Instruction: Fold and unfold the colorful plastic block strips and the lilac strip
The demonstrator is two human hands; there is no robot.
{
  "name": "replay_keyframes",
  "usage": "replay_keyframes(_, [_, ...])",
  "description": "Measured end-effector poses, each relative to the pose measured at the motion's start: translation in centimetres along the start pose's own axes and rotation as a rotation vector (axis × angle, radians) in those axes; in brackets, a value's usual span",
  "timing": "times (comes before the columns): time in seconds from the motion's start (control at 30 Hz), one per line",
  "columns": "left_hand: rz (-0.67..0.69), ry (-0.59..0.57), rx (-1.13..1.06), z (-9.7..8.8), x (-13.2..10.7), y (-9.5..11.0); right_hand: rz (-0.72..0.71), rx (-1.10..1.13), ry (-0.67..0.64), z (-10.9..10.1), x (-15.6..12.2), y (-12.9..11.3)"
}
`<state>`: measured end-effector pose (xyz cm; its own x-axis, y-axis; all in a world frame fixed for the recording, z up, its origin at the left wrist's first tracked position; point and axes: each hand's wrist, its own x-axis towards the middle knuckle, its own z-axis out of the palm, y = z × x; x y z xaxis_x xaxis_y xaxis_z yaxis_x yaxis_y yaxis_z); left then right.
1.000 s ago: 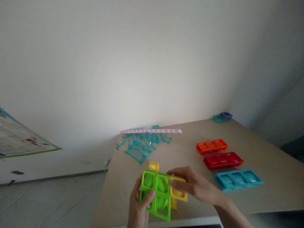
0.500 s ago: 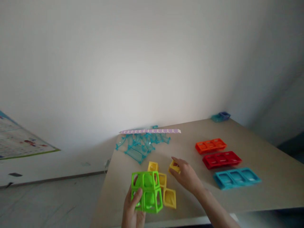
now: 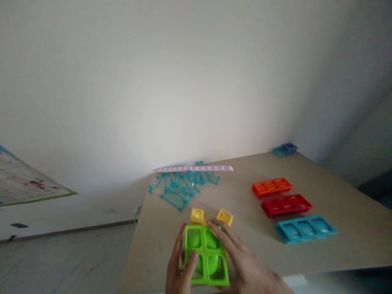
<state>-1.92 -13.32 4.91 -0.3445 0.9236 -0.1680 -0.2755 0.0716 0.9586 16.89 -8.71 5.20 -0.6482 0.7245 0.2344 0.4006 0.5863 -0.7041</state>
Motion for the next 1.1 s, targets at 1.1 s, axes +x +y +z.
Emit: replay_keyframes(1.1, [-0.066,-0.042,-0.033,0.7,-1.1,3.1,0.081,0.361,0.103,1.4,-1.3,0.3])
